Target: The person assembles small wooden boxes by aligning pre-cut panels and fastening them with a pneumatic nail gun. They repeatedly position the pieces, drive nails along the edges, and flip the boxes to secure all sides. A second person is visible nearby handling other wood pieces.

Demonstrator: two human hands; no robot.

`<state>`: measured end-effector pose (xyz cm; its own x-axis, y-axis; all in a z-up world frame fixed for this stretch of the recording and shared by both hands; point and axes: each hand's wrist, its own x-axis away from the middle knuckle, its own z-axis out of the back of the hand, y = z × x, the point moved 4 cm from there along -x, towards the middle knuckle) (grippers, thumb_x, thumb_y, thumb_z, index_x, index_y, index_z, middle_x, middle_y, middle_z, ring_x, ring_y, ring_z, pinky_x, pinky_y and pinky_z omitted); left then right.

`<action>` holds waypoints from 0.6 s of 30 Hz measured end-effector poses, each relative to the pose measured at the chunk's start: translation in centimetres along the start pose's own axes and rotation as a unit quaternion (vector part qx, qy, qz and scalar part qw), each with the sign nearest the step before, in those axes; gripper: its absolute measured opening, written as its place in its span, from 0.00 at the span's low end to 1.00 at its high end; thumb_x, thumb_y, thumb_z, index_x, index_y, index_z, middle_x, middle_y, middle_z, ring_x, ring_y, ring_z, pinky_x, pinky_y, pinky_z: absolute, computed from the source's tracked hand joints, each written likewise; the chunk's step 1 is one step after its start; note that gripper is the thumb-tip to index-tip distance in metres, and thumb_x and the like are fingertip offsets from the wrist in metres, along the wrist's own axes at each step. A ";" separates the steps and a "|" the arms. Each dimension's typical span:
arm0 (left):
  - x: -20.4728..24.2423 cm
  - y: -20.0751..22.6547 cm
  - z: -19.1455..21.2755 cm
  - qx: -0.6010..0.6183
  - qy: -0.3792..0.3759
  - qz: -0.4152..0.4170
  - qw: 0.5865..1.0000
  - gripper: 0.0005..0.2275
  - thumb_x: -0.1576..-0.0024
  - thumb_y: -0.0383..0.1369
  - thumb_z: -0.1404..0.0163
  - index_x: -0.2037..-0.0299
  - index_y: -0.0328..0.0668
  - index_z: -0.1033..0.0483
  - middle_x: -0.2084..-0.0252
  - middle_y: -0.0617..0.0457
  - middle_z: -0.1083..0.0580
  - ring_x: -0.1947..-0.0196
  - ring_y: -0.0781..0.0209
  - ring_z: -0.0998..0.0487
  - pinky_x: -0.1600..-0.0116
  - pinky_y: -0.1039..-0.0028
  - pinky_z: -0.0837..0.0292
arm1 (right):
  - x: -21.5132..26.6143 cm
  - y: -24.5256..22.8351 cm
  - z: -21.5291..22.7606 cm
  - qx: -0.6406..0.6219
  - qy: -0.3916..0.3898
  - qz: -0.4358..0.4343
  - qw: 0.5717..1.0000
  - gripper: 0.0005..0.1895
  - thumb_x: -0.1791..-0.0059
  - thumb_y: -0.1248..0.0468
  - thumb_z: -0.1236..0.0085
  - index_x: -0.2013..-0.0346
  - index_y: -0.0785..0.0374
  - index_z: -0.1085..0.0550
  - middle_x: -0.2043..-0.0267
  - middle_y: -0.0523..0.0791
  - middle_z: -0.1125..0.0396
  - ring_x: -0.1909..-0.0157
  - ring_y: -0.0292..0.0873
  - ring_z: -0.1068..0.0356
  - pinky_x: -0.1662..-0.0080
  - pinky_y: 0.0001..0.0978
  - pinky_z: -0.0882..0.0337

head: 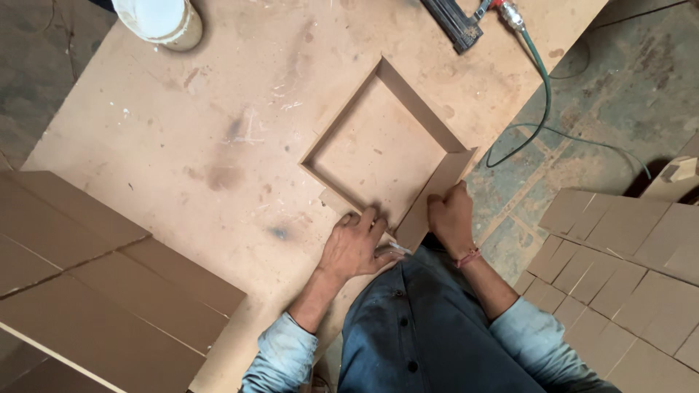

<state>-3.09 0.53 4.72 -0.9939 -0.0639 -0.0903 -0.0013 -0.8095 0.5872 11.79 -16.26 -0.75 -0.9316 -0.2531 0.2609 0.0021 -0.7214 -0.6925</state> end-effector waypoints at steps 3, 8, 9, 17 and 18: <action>0.2 -0.4 -0.4 -0.033 -0.012 -0.002 0.999 0.23 0.52 0.51 0.40 0.57 0.40 0.24 0.54 0.44 0.28 0.65 0.49 0.23 0.53 0.60 0.28 | -0.2 -0.3 -0.5 0.005 0.005 0.030 1.000 0.14 0.55 0.67 0.47 0.66 0.80 0.37 0.76 0.63 0.33 0.71 0.64 0.28 0.68 0.50 0.29; 0.6 -1.2 -2.7 -0.047 -0.040 0.007 0.998 0.18 0.49 0.48 0.39 0.60 0.43 0.25 0.59 0.48 0.30 0.66 0.51 0.23 0.53 0.61 0.28 | -0.6 0.3 -1.2 0.009 0.017 0.016 1.000 0.15 0.56 0.69 0.48 0.65 0.81 0.37 0.77 0.64 0.33 0.72 0.67 0.29 0.68 0.53 0.30; 0.5 -1.2 -3.0 -0.049 -0.037 0.002 0.998 0.17 0.49 0.47 0.39 0.61 0.43 0.25 0.60 0.48 0.30 0.66 0.51 0.23 0.53 0.61 0.28 | -0.8 0.3 -1.4 0.002 0.016 0.014 1.000 0.16 0.56 0.69 0.48 0.63 0.81 0.38 0.77 0.64 0.33 0.72 0.67 0.29 0.68 0.53 0.29; 0.2 -1.2 -2.9 -0.031 -0.062 -0.001 0.998 0.19 0.52 0.48 0.38 0.62 0.43 0.26 0.62 0.48 0.31 0.65 0.50 0.23 0.53 0.61 0.29 | -3.1 -3.1 -4.1 0.053 -0.006 0.081 0.995 0.21 0.58 0.70 0.49 0.56 0.85 0.38 0.76 0.63 0.32 0.71 0.67 0.29 0.68 0.55 0.28; -0.1 -1.5 -2.5 -0.039 -0.057 0.009 0.998 0.19 0.53 0.48 0.38 0.62 0.43 0.26 0.62 0.48 0.31 0.65 0.50 0.23 0.53 0.61 0.29 | -3.2 -3.6 -3.8 0.054 -0.005 0.093 0.994 0.22 0.59 0.70 0.48 0.56 0.85 0.38 0.75 0.64 0.32 0.71 0.67 0.29 0.69 0.55 0.29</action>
<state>-2.76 0.26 1.80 -0.9998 -0.0152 0.0137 0.0201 -0.8521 0.5230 13.41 -10.41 -1.64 -0.9076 -0.3945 0.1432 0.2125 -0.7262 -0.6538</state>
